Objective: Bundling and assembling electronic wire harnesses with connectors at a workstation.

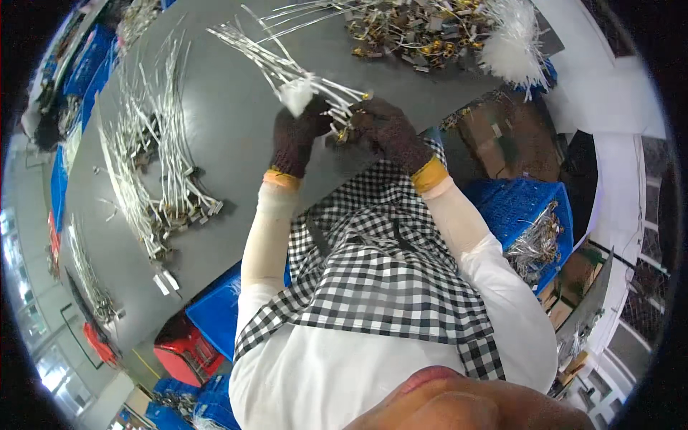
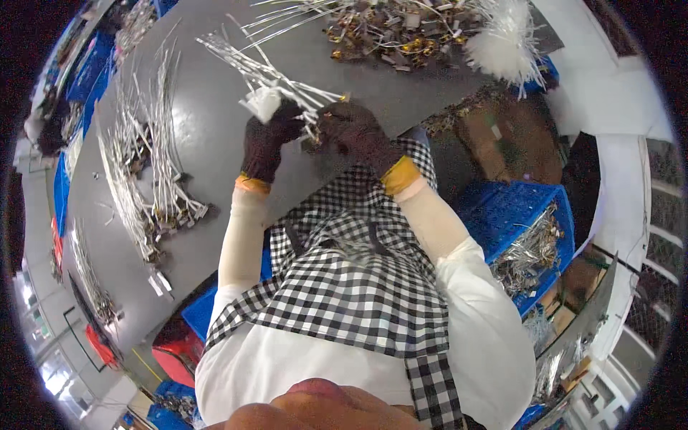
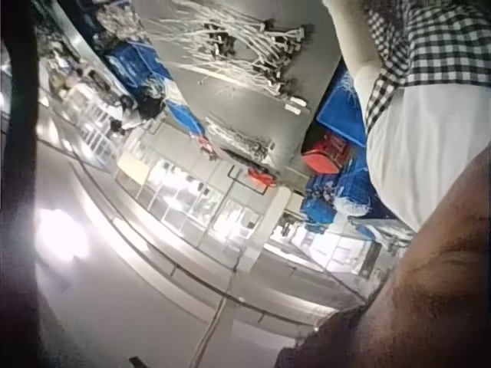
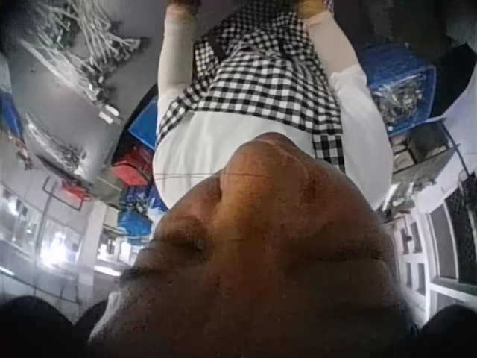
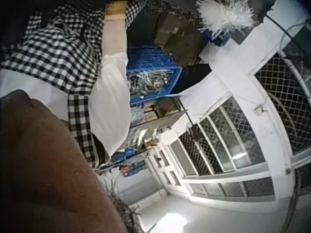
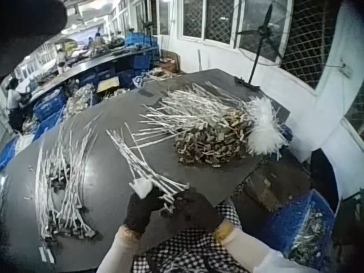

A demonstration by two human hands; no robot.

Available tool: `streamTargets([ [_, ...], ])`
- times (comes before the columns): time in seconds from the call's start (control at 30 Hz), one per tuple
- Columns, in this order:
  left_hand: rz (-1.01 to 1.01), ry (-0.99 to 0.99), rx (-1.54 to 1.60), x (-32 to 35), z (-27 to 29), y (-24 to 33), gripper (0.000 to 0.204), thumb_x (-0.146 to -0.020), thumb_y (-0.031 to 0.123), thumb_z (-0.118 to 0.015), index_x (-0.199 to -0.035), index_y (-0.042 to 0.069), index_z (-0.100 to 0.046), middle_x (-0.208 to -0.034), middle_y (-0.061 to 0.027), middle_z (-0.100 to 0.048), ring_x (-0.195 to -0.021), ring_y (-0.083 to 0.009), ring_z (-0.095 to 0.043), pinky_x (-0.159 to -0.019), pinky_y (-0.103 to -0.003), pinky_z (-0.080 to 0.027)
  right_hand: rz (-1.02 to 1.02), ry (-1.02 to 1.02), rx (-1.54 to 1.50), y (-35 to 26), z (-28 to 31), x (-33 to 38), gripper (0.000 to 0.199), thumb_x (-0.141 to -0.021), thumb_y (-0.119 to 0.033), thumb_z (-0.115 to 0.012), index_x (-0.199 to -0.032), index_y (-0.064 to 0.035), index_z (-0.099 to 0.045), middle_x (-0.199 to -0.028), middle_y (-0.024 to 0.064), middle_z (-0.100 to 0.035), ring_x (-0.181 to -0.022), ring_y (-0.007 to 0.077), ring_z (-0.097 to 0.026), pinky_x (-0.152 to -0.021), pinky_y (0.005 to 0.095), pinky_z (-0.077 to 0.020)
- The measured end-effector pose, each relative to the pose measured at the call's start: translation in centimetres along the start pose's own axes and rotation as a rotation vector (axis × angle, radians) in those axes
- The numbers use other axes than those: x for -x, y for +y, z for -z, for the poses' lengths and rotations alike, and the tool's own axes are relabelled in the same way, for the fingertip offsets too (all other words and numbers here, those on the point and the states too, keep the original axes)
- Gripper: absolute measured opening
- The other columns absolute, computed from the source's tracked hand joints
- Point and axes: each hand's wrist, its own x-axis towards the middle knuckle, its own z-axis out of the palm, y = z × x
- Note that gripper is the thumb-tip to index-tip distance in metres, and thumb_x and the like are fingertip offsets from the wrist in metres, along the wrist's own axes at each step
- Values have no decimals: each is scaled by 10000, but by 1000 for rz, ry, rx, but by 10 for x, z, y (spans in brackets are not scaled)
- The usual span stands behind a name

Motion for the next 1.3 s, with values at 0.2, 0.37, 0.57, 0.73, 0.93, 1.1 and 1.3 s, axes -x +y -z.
streamTargets([
  [0.2, 189, 137, 114, 7, 12, 4, 156, -912, 213, -660, -884, 67, -611, -674, -29, -563, -530, -112, -506, -474, -256, -378, 466, 355, 670, 79, 81, -17, 322, -921, -204, -603, -1196, -38, -623, -1137, 153, -644, -940, 269, -651, -816, 351, -525],
  [0.37, 201, 65, 158, 22, -13, 12, 156, -913, 203, -651, -891, 53, -613, -687, -30, -559, -550, -112, -506, -480, -238, -362, 249, 797, 818, 56, 137, -38, 316, -861, -121, -582, -1173, -100, -624, -1082, 192, -621, -1065, 389, -580, -919, 476, -484],
  [0.57, -687, -234, -886, 22, -30, -5, 212, -915, -23, -578, -1107, 26, -653, -1057, -87, -662, -955, -195, -661, -807, -351, -563, 4, 688, 1297, 83, 163, -70, 344, -908, -235, -580, -1225, -104, -595, -1189, 211, -590, -1118, 395, -557, -964, 483, -456],
  [0.73, -62, -213, -122, 39, -51, 8, 234, -865, 21, -651, -1096, -12, -655, -960, -124, -693, -919, -237, -674, -805, -346, -565, 49, 566, 988, 73, 163, -56, 327, -901, -242, -561, -1170, -59, -591, -1198, 197, -600, -1144, 409, -550, -939, 499, -466],
  [0.93, 32, -281, -14, 43, -58, 4, 222, -928, 84, -602, -1124, -14, -637, -986, -117, -678, -887, -220, -668, -751, -341, -569, 92, 937, 694, 91, 189, -53, 402, -900, -319, -624, -1169, -22, -612, -1143, 222, -626, -1066, 416, -591, -924, 469, -466],
  [1.1, 337, -257, 254, 53, -77, 11, 274, -924, 144, -617, -1169, 29, -574, -907, -88, -644, -801, -193, -632, -705, -327, -548, -32, 855, 301, 87, 208, -73, 480, -845, -352, -678, -1151, 15, -632, -1127, 217, -664, -1033, 373, -627, -904, 431, -472],
  [1.3, -95, -311, -289, 58, -76, 11, 227, -925, 146, -612, -1122, 34, -603, -917, -63, -627, -803, -168, -618, -686, -305, -524, -52, 713, 248, 87, 211, -44, 487, -841, -341, -694, -1195, -12, -633, -1148, 174, -661, -1023, 328, -639, -917, 385, -485],
])
